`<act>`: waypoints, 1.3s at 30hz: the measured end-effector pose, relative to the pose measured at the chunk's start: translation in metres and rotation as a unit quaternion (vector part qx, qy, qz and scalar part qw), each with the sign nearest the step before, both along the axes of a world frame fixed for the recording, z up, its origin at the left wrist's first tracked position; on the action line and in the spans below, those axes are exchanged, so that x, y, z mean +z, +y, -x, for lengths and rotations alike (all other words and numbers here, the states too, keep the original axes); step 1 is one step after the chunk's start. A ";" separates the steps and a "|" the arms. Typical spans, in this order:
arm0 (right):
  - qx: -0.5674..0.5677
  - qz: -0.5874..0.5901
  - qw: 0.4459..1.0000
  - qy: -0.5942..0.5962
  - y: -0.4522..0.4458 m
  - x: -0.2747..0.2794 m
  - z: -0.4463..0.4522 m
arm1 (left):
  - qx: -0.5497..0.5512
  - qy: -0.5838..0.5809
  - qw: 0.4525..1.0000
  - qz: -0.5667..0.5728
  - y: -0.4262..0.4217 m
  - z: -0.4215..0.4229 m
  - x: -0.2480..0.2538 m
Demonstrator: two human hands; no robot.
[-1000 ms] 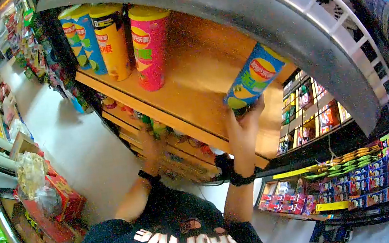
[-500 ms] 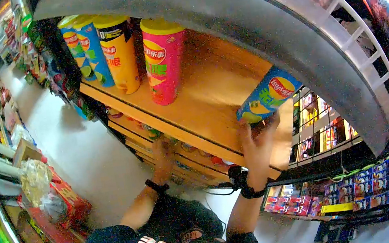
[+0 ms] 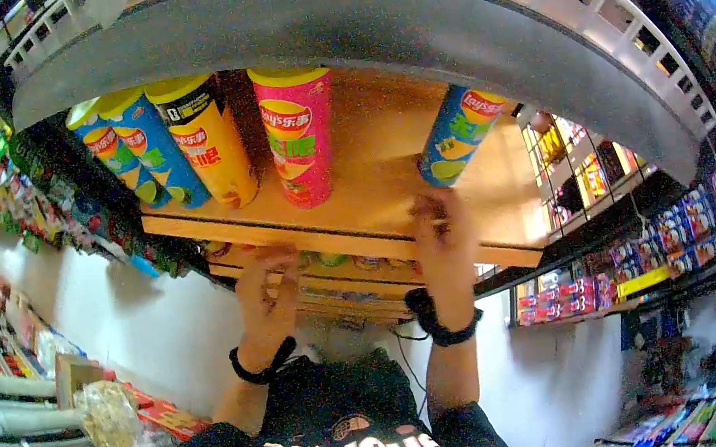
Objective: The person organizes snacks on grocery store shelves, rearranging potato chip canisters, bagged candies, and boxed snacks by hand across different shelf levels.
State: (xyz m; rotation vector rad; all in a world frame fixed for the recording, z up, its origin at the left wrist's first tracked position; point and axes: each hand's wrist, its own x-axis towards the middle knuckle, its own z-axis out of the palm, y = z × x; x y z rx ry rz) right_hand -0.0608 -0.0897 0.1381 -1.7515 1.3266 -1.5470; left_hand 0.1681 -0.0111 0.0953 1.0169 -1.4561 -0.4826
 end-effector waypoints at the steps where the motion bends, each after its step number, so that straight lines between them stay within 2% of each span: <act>1: 0.035 -0.022 0.999 -0.004 -0.001 -0.006 -0.014 | 0.028 -0.044 0.997 0.059 -0.010 -0.002 0.018; 2: 0.056 -0.064 0.996 -0.014 0.005 0.004 -0.033 | 0.055 -0.087 0.988 0.116 -0.018 -0.002 0.032; 3: 0.066 -0.013 0.998 0.008 0.006 0.010 -0.050 | 0.044 -0.085 0.989 0.114 -0.024 0.001 0.039; 5: 0.069 0.047 0.996 0.027 -0.004 0.015 -0.082 | -0.054 0.010 0.995 0.083 -0.040 0.008 0.051; 7: 0.104 0.123 0.986 -0.034 -0.013 0.013 -0.103 | -0.061 0.025 0.996 0.059 -0.054 0.012 0.046; 8: 0.101 0.124 0.987 -0.031 -0.016 0.013 -0.104 | -0.064 0.041 0.997 0.029 -0.057 0.015 0.044; 10: 0.096 0.032 0.995 -0.008 -0.020 0.014 -0.107 | -0.050 0.033 0.998 0.023 -0.055 0.019 0.050; 11: 0.092 0.024 0.995 -0.009 -0.018 0.016 -0.107 | -0.032 0.025 0.999 0.010 -0.048 0.019 0.050; 13: 0.026 -0.079 0.996 0.020 -0.011 0.027 -0.104 | -0.043 -0.015 0.999 0.002 -0.037 0.016 0.057; 14: 0.030 -0.019 0.999 0.012 -0.021 0.005 -0.095 | -0.052 -0.058 0.997 0.012 -0.032 0.013 0.058; 15: 0.039 -0.029 0.999 0.014 -0.013 0.004 -0.091 | -0.044 -0.056 0.997 0.001 -0.024 0.010 0.055; 17: -0.004 -0.028 0.994 -0.106 0.016 0.009 -0.084 | -0.090 -0.094 0.990 0.062 -0.006 0.004 0.048; 19: 0.050 -0.015 0.992 -0.113 0.044 0.003 -0.071 | -0.110 -0.078 0.990 0.041 0.015 -0.003 0.039; 20: 0.067 -0.048 0.985 -0.152 0.066 -0.003 -0.070 | -0.124 -0.084 0.988 0.032 0.023 -0.006 0.032; 21: 0.070 -0.070 0.992 -0.073 0.081 -0.032 -0.054 | -0.139 -0.090 0.986 0.026 0.031 -0.010 0.024; 22: 0.089 -0.068 0.989 -0.097 0.097 -0.039 -0.065 | -0.155 -0.087 0.984 0.016 0.035 -0.014 0.003; 24: 0.115 -0.072 0.984 -0.118 0.109 -0.057 -0.083 | -0.138 -0.102 0.984 -0.038 0.049 -0.030 -0.012; 25: 0.164 -0.066 0.984 0.014 0.109 -0.079 -0.084 | -0.130 -0.123 0.980 -0.084 0.054 -0.036 -0.017; 26: 0.208 -0.057 0.966 0.145 0.109 -0.104 -0.086 | -0.057 -0.167 0.981 -0.075 0.055 -0.040 -0.020; 27: 0.273 -0.072 0.952 0.122 0.106 -0.132 -0.091 | -0.058 -0.166 0.981 -0.079 0.053 -0.047 -0.029; 29: 0.217 -0.174 0.959 0.050 0.111 -0.134 -0.115 | 0.026 -0.219 0.975 -0.020 0.047 -0.062 -0.051; 30: 0.218 -0.174 0.959 0.050 0.107 -0.138 -0.124 | 0.026 -0.219 0.975 -0.020 0.048 -0.067 -0.053; 31: 0.244 -0.176 0.953 0.022 0.104 -0.146 -0.132 | 0.002 -0.100 0.985 -0.143 0.051 -0.071 -0.054; 32: 0.271 -0.177 0.946 -0.007 0.102 -0.151 -0.138 | -0.021 0.022 0.965 -0.262 0.053 -0.075 -0.055; 36: 0.320 -0.207 0.924 0.016 0.102 -0.137 -0.142 | -0.031 0.030 0.960 -0.276 0.058 -0.088 -0.062; 39: 0.314 -0.139 0.937 0.061 0.106 -0.137 -0.141 | -0.065 0.081 0.956 -0.274 0.065 -0.093 -0.065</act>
